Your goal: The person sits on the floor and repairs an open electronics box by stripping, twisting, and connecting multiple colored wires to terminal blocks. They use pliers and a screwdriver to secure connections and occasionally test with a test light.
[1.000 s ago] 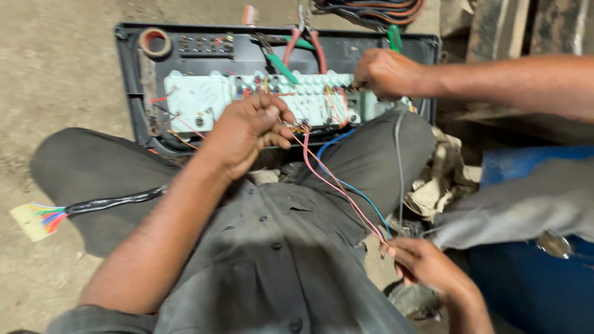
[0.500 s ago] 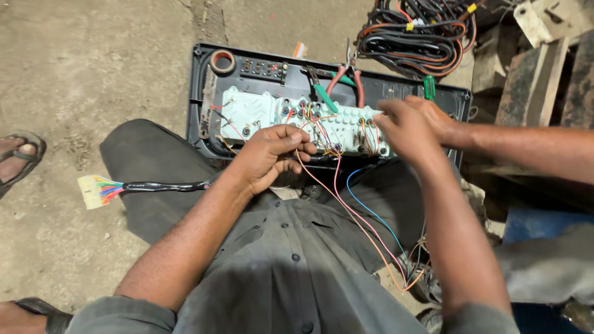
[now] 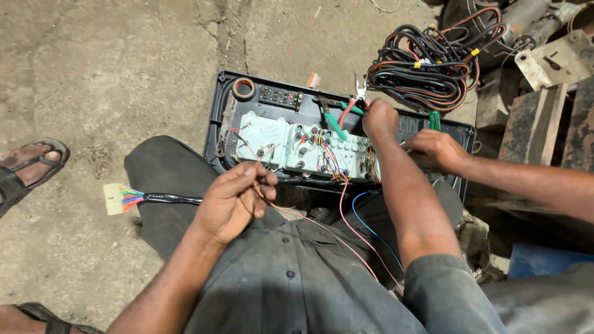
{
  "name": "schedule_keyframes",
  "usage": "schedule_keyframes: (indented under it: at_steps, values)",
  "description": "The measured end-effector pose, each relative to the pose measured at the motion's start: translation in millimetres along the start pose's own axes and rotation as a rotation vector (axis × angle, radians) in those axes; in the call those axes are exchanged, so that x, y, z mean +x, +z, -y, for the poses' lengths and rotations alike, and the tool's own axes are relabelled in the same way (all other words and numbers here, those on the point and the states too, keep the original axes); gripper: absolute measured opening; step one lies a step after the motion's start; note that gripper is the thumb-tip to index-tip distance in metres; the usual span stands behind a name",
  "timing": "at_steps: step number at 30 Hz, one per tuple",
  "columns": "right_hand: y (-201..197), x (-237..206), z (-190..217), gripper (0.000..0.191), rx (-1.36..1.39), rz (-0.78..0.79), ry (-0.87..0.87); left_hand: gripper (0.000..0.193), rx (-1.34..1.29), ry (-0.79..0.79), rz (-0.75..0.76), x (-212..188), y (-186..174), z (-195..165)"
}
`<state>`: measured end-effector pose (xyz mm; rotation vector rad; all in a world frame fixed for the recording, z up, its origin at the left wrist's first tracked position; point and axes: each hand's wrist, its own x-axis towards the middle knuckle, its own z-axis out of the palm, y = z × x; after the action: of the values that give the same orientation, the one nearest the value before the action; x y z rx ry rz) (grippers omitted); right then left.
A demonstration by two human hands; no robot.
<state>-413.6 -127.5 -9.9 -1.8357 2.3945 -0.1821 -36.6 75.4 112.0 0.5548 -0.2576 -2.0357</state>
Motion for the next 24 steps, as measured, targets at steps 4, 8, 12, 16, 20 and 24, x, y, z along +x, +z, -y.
schedule_keyframes:
  at_steps: [4,8,12,16,20,24]
  values:
    - [-8,-11,-7,0.029,0.111,-0.086,-0.001,0.022,-0.062,0.013,-0.165,0,8,1]
    - [-39,-16,-7,0.019,0.341,-0.254,-0.055,0.019,-0.029,-0.017,-0.180,-1,6,-3]
    - [-88,-35,-4,0.019,1.203,0.000,-0.270,0.020,0.029,-0.065,-0.320,-5,-23,2]
    - [-130,-97,1,0.027,1.520,0.348,-0.247,0.023,0.186,-0.086,-0.434,18,-52,34]
    - [-155,-155,11,0.051,1.790,0.587,-0.090,0.019,0.292,-0.428,-0.477,71,-41,88]
    - [-170,-204,16,0.080,2.045,0.757,0.174,0.019,0.249,-0.390,-0.194,101,0,115]
